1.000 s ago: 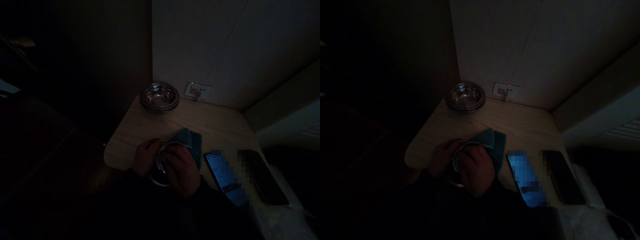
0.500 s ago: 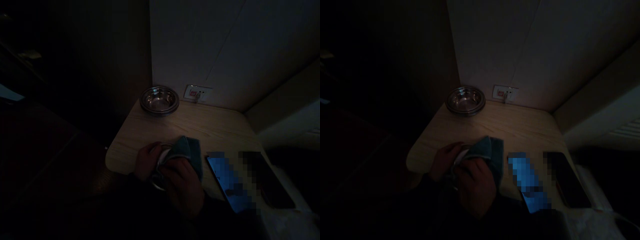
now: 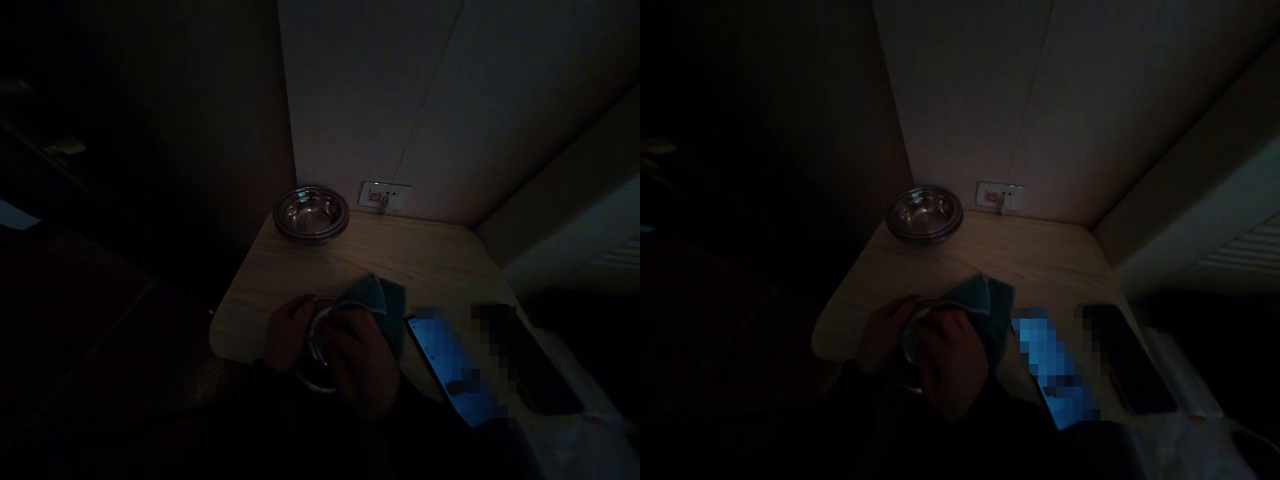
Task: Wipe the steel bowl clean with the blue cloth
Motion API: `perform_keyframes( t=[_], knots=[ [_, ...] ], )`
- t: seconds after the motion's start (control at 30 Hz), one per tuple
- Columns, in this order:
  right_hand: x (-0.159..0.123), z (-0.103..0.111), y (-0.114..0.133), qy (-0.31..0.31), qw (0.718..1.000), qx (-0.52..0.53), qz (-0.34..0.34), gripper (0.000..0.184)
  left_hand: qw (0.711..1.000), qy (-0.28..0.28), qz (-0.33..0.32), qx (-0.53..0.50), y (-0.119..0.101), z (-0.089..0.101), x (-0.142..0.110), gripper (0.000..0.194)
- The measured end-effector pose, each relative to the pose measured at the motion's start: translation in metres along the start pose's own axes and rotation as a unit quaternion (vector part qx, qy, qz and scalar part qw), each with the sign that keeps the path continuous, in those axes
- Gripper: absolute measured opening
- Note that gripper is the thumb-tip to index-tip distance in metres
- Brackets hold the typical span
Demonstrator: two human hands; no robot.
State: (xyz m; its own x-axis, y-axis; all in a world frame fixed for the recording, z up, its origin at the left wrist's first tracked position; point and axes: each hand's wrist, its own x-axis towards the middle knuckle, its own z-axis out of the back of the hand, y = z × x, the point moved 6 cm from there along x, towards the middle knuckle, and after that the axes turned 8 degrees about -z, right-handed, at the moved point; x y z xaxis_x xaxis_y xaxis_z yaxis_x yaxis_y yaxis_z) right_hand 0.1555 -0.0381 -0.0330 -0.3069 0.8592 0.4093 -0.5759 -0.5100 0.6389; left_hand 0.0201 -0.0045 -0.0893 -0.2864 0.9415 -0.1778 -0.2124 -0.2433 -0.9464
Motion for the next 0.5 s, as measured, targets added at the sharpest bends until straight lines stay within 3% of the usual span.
perform_keyframes(
  t=[0.17, 0.33, 0.5],
  knots=[
    [-0.003, 0.002, -0.002, -0.014, 1.0, 0.008, 0.016, 0.024, 1.0, 0.005, -0.024, -0.007, -0.001, -0.001, 0.0, 0.032],
    [0.019, 0.0, -0.051, -0.017, 0.993, 0.062, -0.102, 0.021, 1.0, 0.005, 0.006, -0.002, -0.002, -0.001, -0.001, 0.033],
    [-0.006, 0.011, -0.065, -0.035, 0.974, 0.134, -0.179, 0.024, 0.999, -0.015, -0.004, 0.047, -0.004, 0.005, 0.003, 0.036]
  ],
)
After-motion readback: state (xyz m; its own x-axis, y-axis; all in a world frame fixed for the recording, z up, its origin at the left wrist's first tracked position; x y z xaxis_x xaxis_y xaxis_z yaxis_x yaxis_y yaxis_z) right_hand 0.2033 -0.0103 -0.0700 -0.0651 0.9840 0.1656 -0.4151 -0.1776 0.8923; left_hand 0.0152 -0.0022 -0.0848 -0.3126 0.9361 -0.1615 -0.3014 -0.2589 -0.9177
